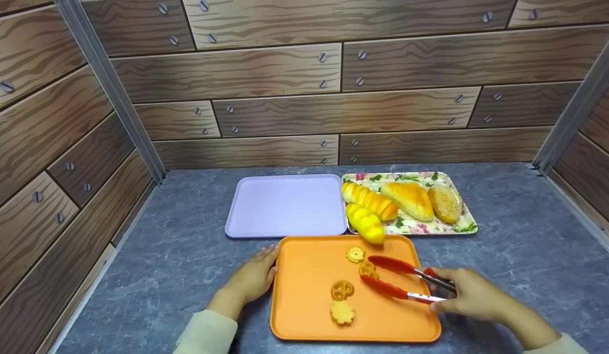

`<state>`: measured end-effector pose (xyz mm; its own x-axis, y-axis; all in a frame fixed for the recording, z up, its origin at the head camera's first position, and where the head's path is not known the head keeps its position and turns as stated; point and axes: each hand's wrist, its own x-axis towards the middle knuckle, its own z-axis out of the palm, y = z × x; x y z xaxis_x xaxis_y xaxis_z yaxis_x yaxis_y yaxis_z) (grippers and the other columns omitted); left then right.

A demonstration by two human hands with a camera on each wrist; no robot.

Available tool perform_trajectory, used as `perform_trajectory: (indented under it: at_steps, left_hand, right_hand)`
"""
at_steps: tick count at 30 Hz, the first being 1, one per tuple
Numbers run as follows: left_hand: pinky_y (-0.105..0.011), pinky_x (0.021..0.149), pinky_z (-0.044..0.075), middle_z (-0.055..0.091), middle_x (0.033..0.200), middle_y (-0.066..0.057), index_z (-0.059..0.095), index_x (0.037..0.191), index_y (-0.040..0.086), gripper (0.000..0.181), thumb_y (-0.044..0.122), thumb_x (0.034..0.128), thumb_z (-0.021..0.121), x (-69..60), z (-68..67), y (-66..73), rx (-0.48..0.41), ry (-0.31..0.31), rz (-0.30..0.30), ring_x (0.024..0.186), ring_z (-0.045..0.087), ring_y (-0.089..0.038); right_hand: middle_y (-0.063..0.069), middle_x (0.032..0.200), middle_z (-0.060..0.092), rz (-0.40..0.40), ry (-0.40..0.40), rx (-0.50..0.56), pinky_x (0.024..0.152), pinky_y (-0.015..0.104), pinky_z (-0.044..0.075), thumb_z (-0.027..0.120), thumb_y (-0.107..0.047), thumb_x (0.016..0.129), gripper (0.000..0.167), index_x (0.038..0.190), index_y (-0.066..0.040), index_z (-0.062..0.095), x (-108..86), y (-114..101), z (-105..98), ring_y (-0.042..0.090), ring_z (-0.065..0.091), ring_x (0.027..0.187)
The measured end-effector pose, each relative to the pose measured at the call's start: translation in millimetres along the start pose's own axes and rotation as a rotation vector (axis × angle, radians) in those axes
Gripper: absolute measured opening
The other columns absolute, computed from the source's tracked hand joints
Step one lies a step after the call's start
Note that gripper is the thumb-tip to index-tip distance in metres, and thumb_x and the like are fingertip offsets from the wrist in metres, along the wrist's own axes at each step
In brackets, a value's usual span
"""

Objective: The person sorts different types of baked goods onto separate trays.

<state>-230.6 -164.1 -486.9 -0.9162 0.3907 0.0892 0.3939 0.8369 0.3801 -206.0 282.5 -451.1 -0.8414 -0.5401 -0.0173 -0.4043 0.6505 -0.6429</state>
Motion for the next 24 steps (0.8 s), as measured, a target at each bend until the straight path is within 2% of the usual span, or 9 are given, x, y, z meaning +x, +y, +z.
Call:
perform_trajectory:
  at_steps: [5,12,17,24]
  left_hand:
    - [-0.053,0.107,0.030,0.041,0.143,-0.022,0.040,0.142,-0.003,0.047,0.014,0.0993,0.048,0.4,0.3,0.2,0.006,-0.008,-0.001,0.131,0.037,-0.040]
    - [-0.052,0.107,0.030,0.042,0.143,-0.022,0.040,0.142,-0.004,0.047,0.014,0.0996,0.048,0.6,0.0,1.1,0.011,-0.011,0.002,0.131,0.037,-0.040]
    - [-0.052,0.107,0.031,0.042,0.143,-0.022,0.040,0.142,-0.004,0.047,0.014,0.0997,0.047,0.6,0.5,0.3,0.019,-0.007,0.010,0.131,0.038,-0.040]
    - [-0.051,0.107,0.032,0.044,0.140,-0.024,0.041,0.140,-0.006,0.046,0.012,0.0988,0.048,1.2,1.1,-0.5,0.016,0.012,0.037,0.130,0.039,-0.041]
  right_hand:
    - [-0.008,0.085,0.062,-0.004,0.004,-0.002,0.049,0.021,0.040,0.081,-0.033,0.075,0.060,0.118,0.004,0.060,0.0,-0.9,-0.5,0.001,0.045,0.056]
    - [-0.001,0.093,0.065,0.001,0.005,0.057,0.050,0.022,0.042,0.079,-0.029,0.079,0.064,0.124,0.010,0.055,4.5,-8.1,-5.1,0.003,0.047,0.059]
    - [-0.002,0.082,0.061,-0.005,0.019,0.061,0.047,0.022,0.041,0.077,-0.028,0.080,0.047,0.112,0.003,0.061,14.7,-16.9,-8.2,0.003,0.042,0.053]
    - [-0.002,0.084,0.062,0.025,0.067,0.027,0.053,0.024,0.044,0.078,-0.037,0.079,0.053,0.113,0.001,0.062,36.0,-30.9,-8.7,0.009,0.049,0.061]
